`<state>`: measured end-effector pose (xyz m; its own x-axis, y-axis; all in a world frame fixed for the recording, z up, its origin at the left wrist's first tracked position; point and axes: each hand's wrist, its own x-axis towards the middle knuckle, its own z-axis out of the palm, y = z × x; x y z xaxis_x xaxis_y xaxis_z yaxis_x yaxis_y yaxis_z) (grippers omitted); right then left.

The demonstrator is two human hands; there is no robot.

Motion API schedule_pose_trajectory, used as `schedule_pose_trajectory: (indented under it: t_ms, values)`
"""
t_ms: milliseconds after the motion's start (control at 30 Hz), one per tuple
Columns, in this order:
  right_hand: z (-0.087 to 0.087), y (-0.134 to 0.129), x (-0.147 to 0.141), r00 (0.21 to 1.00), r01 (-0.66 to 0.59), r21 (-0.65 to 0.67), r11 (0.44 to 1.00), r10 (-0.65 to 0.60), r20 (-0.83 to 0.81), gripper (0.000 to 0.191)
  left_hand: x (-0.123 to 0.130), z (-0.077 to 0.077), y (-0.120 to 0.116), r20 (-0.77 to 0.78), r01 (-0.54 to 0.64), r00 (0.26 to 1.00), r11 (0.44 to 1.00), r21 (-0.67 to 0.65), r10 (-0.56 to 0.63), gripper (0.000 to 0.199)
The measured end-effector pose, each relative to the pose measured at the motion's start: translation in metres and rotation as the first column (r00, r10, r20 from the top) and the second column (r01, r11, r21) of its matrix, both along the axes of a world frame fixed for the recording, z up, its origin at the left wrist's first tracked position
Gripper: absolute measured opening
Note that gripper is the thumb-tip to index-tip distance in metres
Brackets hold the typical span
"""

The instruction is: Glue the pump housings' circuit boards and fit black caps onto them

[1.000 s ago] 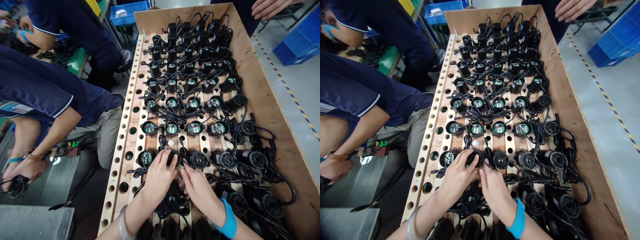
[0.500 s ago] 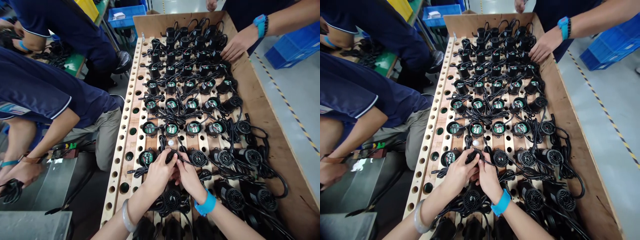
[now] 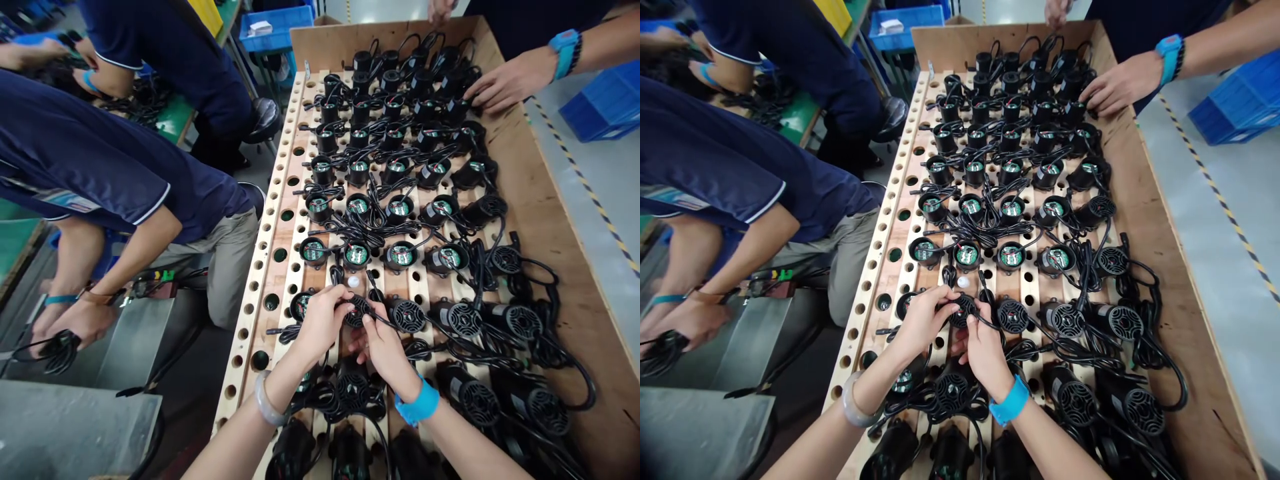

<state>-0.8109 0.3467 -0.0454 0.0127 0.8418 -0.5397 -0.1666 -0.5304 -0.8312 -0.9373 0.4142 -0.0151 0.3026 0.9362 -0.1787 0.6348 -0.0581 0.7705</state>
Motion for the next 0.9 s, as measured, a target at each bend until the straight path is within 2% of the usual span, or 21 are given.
schedule_pose_trajectory:
  t_ms: [133, 267, 367, 533, 733, 900]
  values:
    - [-0.001, 0.000, 0.001, 1.000, -0.011, -0.002, 1.000, 0.011, 0.006, 0.028, -0.003, 0.001, -0.001, 0.029, 0.000, 1.000, 1.000, -0.026, 0.001, 0.013]
    - [0.000, 0.000, 0.002, 1.000, -0.023, -0.014, 1.000, 0.023, 0.009, 0.028, -0.007, 0.004, 0.003, 0.075, 0.041, 0.997, 0.985, -0.167, -0.029, 0.027]
    - [0.001, 0.001, 0.003, 0.999, -0.037, -0.034, 0.999, 0.038, 0.038, 0.026, -0.007, 0.006, 0.007, 0.061, 0.063, 0.997, 0.975, -0.213, -0.051, 0.030]
    - [0.005, 0.004, 0.003, 0.996, -0.066, -0.052, 0.997, 0.068, 0.050, 0.027, -0.005, 0.007, 0.008, 0.023, 0.055, 0.998, 0.980, -0.189, -0.052, 0.027]
    - [0.011, 0.005, 0.001, 0.983, -0.081, -0.116, 0.990, 0.098, 0.152, 0.024, -0.005, 0.001, 0.006, 0.022, 0.041, 0.999, 0.981, -0.191, -0.038, 0.028]
    - [0.010, 0.005, 0.001, 0.987, -0.071, -0.098, 0.993, 0.084, 0.139, 0.028, -0.003, -0.002, 0.005, -0.042, 0.073, 0.996, 0.994, -0.084, -0.077, 0.030]
